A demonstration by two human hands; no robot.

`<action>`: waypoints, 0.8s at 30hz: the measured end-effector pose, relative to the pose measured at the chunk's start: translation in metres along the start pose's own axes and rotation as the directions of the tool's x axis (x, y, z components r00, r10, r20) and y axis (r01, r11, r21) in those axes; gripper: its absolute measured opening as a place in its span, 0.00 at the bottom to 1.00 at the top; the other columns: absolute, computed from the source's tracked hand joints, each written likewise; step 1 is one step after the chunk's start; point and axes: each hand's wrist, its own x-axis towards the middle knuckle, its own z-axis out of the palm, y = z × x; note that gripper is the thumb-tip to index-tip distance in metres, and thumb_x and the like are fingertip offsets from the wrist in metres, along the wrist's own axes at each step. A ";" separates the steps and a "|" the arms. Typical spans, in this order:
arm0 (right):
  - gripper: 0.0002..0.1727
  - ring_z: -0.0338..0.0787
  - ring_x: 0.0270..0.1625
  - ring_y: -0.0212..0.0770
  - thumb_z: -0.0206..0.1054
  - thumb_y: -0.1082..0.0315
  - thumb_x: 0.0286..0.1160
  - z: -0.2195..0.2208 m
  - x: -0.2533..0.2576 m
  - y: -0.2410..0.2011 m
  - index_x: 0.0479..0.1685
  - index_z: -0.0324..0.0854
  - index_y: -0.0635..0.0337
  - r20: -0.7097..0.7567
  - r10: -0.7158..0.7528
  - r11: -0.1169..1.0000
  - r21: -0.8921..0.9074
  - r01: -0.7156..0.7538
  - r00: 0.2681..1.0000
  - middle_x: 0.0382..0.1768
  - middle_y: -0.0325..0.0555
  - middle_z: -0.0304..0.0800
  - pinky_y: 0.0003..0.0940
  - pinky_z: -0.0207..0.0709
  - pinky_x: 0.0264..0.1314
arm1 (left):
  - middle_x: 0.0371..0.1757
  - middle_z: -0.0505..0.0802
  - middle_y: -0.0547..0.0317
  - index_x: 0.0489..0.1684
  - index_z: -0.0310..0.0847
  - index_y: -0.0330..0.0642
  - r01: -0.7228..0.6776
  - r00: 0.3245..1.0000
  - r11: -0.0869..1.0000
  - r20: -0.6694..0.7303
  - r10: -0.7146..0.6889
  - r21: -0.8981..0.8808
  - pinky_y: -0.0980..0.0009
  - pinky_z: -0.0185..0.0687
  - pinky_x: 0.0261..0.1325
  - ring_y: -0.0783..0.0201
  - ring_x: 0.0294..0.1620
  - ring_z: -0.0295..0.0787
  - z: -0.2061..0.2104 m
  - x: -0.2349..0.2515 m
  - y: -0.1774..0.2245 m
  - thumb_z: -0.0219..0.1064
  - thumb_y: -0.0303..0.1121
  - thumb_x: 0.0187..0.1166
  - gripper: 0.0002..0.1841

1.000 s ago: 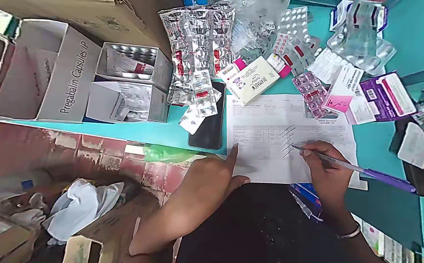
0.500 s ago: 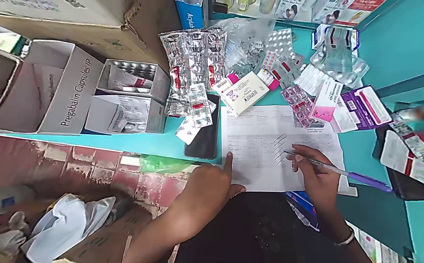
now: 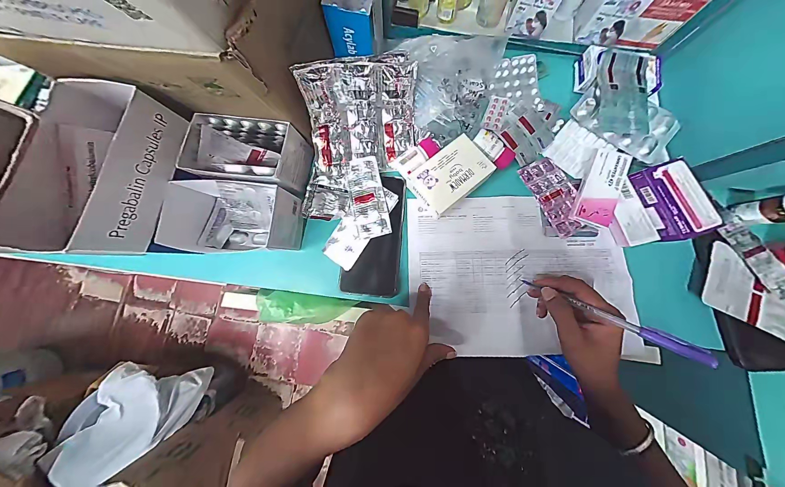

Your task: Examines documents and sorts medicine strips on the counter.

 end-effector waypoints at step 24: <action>0.09 0.89 0.35 0.21 0.64 0.71 0.79 0.001 0.000 0.003 0.45 0.90 0.60 0.002 -0.025 1.000 0.010 0.025 1.000 0.40 0.31 0.95 0.16 0.84 0.37 | 0.18 0.87 0.50 0.77 0.77 0.32 0.008 0.999 0.999 0.050 -0.007 -0.032 0.51 0.83 0.25 0.46 0.20 0.88 -0.002 0.001 -0.001 0.57 0.66 0.80 0.43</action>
